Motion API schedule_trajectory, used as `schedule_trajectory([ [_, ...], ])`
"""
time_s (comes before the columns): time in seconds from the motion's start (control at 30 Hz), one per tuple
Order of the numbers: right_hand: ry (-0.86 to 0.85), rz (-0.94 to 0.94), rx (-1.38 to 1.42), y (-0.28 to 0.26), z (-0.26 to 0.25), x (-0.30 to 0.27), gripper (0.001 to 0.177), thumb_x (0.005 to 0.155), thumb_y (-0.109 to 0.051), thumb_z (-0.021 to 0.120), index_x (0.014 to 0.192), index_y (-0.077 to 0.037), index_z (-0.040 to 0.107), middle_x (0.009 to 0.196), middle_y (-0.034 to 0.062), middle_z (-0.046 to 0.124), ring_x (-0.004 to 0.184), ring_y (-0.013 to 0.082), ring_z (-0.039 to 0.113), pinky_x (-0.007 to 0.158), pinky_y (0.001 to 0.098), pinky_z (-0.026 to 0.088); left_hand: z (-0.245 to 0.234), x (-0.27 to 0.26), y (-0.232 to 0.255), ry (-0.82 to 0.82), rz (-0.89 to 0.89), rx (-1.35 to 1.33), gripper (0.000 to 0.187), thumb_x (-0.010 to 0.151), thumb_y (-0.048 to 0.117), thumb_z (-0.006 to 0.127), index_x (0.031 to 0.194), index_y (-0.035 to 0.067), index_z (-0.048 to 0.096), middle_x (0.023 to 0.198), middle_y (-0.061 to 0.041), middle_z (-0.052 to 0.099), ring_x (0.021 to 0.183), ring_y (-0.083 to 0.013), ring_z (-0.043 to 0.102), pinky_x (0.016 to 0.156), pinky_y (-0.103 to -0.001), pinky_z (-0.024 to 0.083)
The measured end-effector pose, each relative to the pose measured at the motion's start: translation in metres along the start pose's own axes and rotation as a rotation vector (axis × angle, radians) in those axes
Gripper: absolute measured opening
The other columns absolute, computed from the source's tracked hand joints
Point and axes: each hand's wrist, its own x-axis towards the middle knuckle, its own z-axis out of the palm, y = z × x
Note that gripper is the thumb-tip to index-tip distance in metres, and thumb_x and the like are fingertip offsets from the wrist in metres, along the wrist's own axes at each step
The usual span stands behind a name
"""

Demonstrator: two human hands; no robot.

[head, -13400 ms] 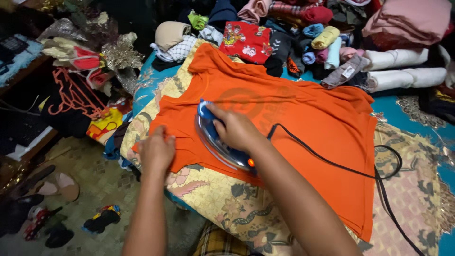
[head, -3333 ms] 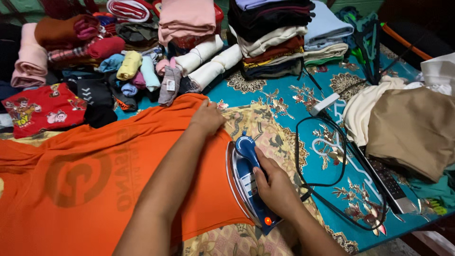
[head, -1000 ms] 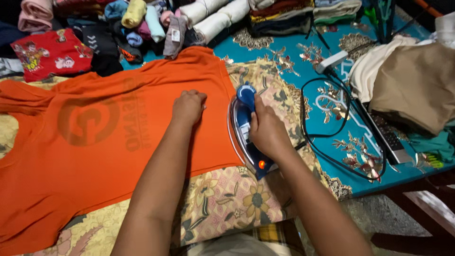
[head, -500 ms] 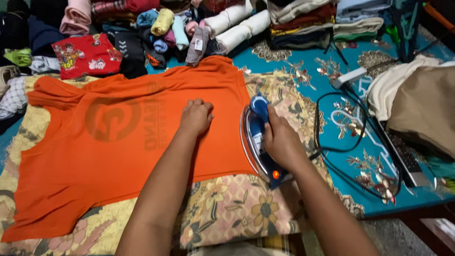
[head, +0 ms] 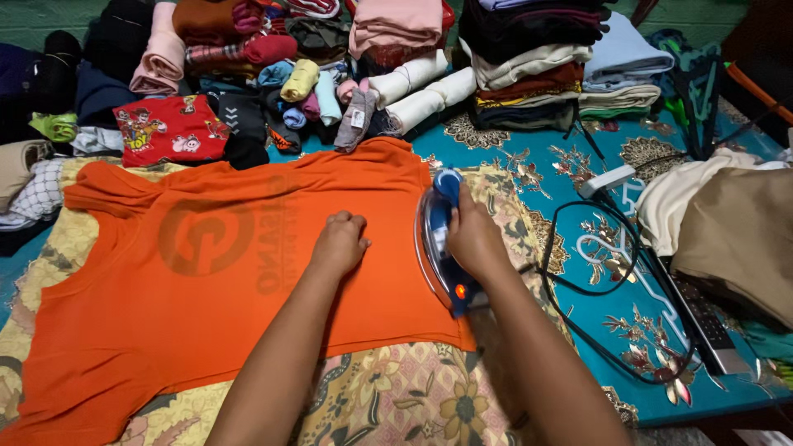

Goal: The person plugs in an iron and irons an orange t-shirt on a table. They smooth the shirt, move the iron across its surface, and adjust the fabric during the process.

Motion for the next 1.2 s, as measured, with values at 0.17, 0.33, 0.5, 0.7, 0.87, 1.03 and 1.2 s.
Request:
schedule_trajectory([
  [0.17,-0.042,-0.021,-0.028,0.019,-0.011,-0.045,0.059,0.101,-0.020,0.045,0.157,-0.008,0.031,0.116,0.0257,0.063,0.097,0.0416,0.068,0.085,0.0519,0.054,0.002,0.001,-0.001,0.091,0.042,-0.060,0.024,0.094,0.016,0.068,0.117,0.010,0.072,0.125,-0.011,0.064,0.121,-0.0330,0.056,0.100,-0.044,0.051],
  [0.33,0.014,-0.060,-0.012,0.019,-0.004,-0.024,0.058,0.101,-0.019,0.047,0.157,-0.008,0.034,0.114,0.0274,0.063,0.098,0.0447,0.066,0.087,0.0522,0.053,0.006,-0.006,0.014,0.117,0.054,-0.043,0.026,0.090,0.019,0.068,0.115,0.013,0.074,0.120,-0.011,0.066,0.118,-0.0331,0.056,0.102,-0.046,0.047],
  [0.5,0.043,-0.073,0.000,0.012,0.011,0.016,0.056,0.103,-0.019,0.046,0.156,-0.005,0.035,0.116,0.0289,0.062,0.102,0.0464,0.065,0.090,0.0527,0.051,-0.003,-0.021,0.025,0.147,0.013,-0.207,0.024,0.092,0.019,0.067,0.113,0.011,0.074,0.113,-0.013,0.069,0.113,-0.0343,0.059,0.100,-0.047,0.047],
  [0.7,0.010,-0.120,0.034,0.025,0.005,-0.008,0.058,0.102,-0.019,0.048,0.156,-0.003,0.035,0.113,0.0290,0.064,0.102,0.0448,0.065,0.091,0.0509,0.051,-0.012,-0.045,0.029,0.111,-0.056,-0.170,0.021,0.093,0.023,0.068,0.107,0.011,0.076,0.105,-0.012,0.071,0.109,-0.0337,0.062,0.097,-0.049,0.048],
  [0.87,-0.014,-0.139,0.018,0.036,-0.011,-0.054,0.057,0.103,-0.020,0.048,0.157,-0.005,0.035,0.114,0.0280,0.064,0.100,0.0432,0.066,0.088,0.0510,0.051,-0.006,-0.056,0.031,0.042,-0.111,-0.028,0.020,0.090,0.027,0.070,0.102,0.013,0.077,0.109,-0.010,0.070,0.112,-0.0314,0.060,0.095,-0.051,0.047],
  [1.03,-0.011,-0.077,-0.015,0.028,-0.008,-0.048,0.059,0.102,-0.020,0.047,0.157,-0.006,0.035,0.113,0.0262,0.065,0.098,0.0422,0.067,0.088,0.0507,0.052,0.008,-0.056,0.031,0.021,-0.070,0.059,0.025,0.090,0.026,0.069,0.110,0.011,0.073,0.116,-0.011,0.066,0.116,-0.0332,0.058,0.094,-0.052,0.048],
  [1.2,-0.005,-0.032,-0.001,0.013,0.001,-0.009,0.059,0.103,-0.019,0.046,0.159,-0.005,0.032,0.116,0.0283,0.064,0.102,0.0430,0.067,0.092,0.0500,0.052,0.014,-0.068,0.031,0.067,0.001,0.061,0.025,0.094,0.022,0.065,0.114,0.009,0.072,0.120,-0.012,0.065,0.117,-0.0342,0.058,0.097,-0.051,0.048],
])
